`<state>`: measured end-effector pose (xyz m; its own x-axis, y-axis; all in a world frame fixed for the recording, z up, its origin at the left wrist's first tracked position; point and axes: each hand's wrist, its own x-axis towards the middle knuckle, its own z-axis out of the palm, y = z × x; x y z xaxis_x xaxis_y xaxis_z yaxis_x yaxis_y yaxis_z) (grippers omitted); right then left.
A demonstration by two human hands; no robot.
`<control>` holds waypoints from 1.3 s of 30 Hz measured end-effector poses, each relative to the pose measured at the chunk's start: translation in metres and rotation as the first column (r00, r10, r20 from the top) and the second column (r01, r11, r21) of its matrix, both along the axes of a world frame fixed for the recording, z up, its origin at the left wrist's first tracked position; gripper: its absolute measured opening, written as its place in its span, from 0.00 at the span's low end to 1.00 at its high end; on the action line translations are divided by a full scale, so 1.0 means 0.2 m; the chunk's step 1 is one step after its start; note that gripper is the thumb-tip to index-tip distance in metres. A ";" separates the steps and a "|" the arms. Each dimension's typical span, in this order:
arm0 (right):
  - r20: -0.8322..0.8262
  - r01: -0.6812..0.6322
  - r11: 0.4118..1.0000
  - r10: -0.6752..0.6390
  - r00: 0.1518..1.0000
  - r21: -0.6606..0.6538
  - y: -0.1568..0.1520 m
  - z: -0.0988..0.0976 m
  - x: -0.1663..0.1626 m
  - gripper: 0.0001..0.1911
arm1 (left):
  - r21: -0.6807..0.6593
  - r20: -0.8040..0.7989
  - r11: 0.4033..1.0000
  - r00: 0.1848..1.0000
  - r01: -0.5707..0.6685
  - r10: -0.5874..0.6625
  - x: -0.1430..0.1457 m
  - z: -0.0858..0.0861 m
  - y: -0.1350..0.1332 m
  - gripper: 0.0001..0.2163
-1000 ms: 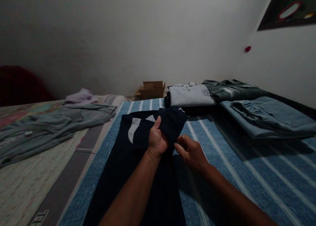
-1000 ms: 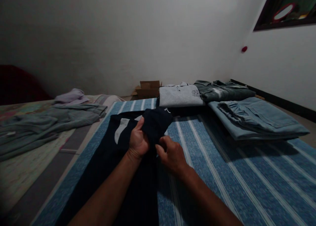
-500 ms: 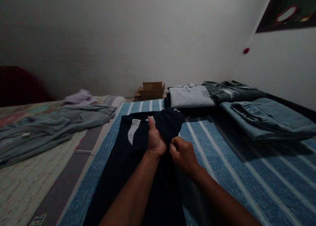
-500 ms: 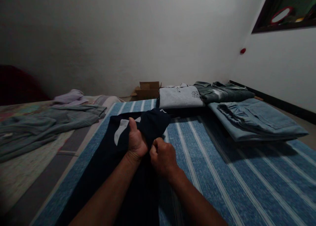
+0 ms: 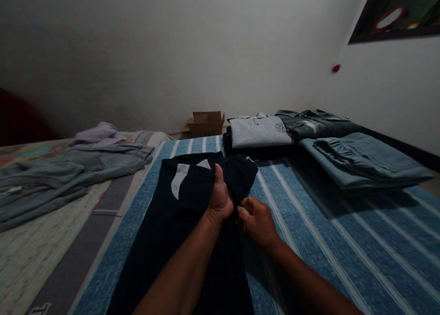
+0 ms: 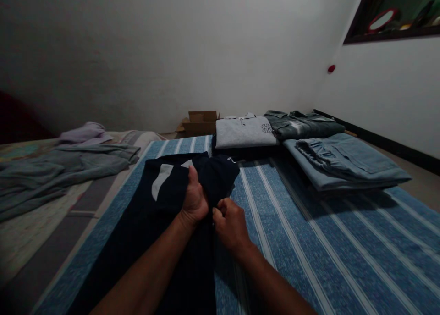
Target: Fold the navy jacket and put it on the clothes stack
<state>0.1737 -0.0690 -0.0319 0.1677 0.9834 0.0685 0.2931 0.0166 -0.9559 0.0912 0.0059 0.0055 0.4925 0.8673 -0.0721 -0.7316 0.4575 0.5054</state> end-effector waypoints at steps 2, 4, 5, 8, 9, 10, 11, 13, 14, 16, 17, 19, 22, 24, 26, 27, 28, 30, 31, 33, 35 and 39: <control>0.023 0.006 1.000 -0.007 1.000 0.022 0.01 -0.01 -0.01 0.04 | -0.002 -0.025 1.000 1.000 0.015 -0.015 0.00 0.00 -0.01 0.32; 0.010 0.009 1.000 -0.009 1.000 0.013 0.01 -0.01 -0.01 0.05 | -0.004 -0.045 0.999 0.998 0.038 -0.038 0.01 0.00 -0.01 0.32; -0.014 0.006 1.000 -0.006 1.000 -0.009 0.01 -0.01 -0.01 0.05 | -0.002 -0.052 0.999 0.997 0.049 -0.049 0.01 -0.01 -0.02 0.32; -0.150 -0.018 0.993 0.000 0.989 -0.118 0.00 -0.02 -0.01 0.03 | 0.012 -0.071 0.997 0.995 0.072 -0.071 0.03 -0.04 -0.02 0.31; -0.193 -0.025 0.988 -0.006 0.981 -0.154 0.00 -0.02 -0.02 0.03 | 0.017 -0.077 0.997 0.994 0.079 -0.077 0.03 -0.05 -0.02 0.31; -0.226 -0.029 0.983 -0.013 0.974 -0.183 -0.01 -0.01 -0.02 0.03 | 0.022 -0.082 0.996 0.993 0.090 -0.088 0.03 -0.05 -0.02 0.31; -0.249 -0.030 0.979 -0.022 0.968 -0.202 -0.01 -0.01 -0.02 0.03 | 0.024 -0.087 0.994 0.991 0.103 -0.100 0.03 -0.06 -0.02 0.32; -0.264 -0.022 0.976 -0.037 0.964 -0.216 -0.02 -0.01 -0.03 0.02 | 0.032 -0.095 0.991 0.988 0.126 -0.123 0.04 -0.06 -0.02 0.33; -0.264 -0.016 0.976 -0.043 0.964 -0.217 -0.02 -0.01 -0.03 0.02 | 0.040 -0.098 0.990 0.987 0.134 -0.130 0.04 -0.06 -0.02 0.33; -0.258 -0.012 0.977 -0.045 0.965 -0.213 -0.03 -0.01 -0.03 0.02 | 0.060 -0.107 0.987 0.984 0.147 -0.140 0.04 -0.05 -0.02 0.34; -0.254 -0.015 0.977 -0.041 0.966 -0.214 -0.03 0.00 -0.03 0.02 | 0.070 -0.117 0.985 0.982 0.157 -0.148 0.04 -0.05 -0.02 0.34; -0.264 -0.036 0.971 -0.029 0.964 -0.237 -0.04 0.00 -0.03 0.02 | 0.080 -0.151 0.978 0.972 0.194 -0.181 0.04 -0.06 -0.02 0.33; -0.324 -0.082 0.938 -0.034 0.945 -0.337 -0.04 0.02 -0.04 0.03 | 0.081 -0.201 0.962 0.949 0.261 -0.241 0.04 -0.07 -0.02 0.32; -0.362 -0.105 0.917 -0.045 0.931 -0.384 -0.05 0.03 -0.04 0.04 | 0.083 -0.218 0.954 0.940 0.287 -0.264 0.04 -0.07 -0.02 0.34; -0.378 -0.115 0.917 -0.042 0.925 -0.382 -0.06 0.04 -0.05 0.04 | 0.089 -0.230 0.950 0.934 0.299 -0.272 0.04 -0.07 -0.02 0.35; -0.380 -0.120 0.919 -0.035 0.924 -0.376 -0.06 0.05 -0.06 0.05 | 0.091 -0.240 0.948 0.931 0.305 -0.276 0.04 -0.06 -0.02 0.36; -0.378 -0.122 0.920 -0.031 0.925 -0.373 -0.07 0.05 -0.06 0.05 | 0.090 -0.254 0.945 0.925 0.314 -0.283 0.04 -0.06 -0.02 0.36; -0.366 -0.124 0.914 -0.029 0.930 -0.386 -0.07 0.06 -0.06 0.05 | 0.078 -0.307 0.936 0.902 0.343 -0.305 0.04 -0.06 -0.02 0.36; -0.364 -0.125 0.910 -0.031 0.931 -0.396 -0.08 0.06 -0.06 0.05 | 0.068 -0.347 0.929 0.882 0.364 -0.320 0.04 -0.07 -0.02 0.36; -0.370 -0.129 0.902 -0.037 0.928 -0.413 -0.08 0.06 -0.05 0.05 | 0.055 -0.447 0.909 0.824 0.413 -0.348 0.05 -0.07 -0.03 0.35; -0.389 -0.139 0.894 -0.042 0.920 -0.426 -0.09 0.06 -0.04 0.05 | 0.070 -0.556 0.892 0.760 0.447 -0.337 0.05 -0.06 -0.04 0.34; -0.390 -0.143 0.892 -0.040 0.920 -0.429 -0.10 0.05 -0.04 0.06 | 0.148 -0.735 0.850 0.632 0.505 -0.247 0.05 -0.04 -0.06 0.36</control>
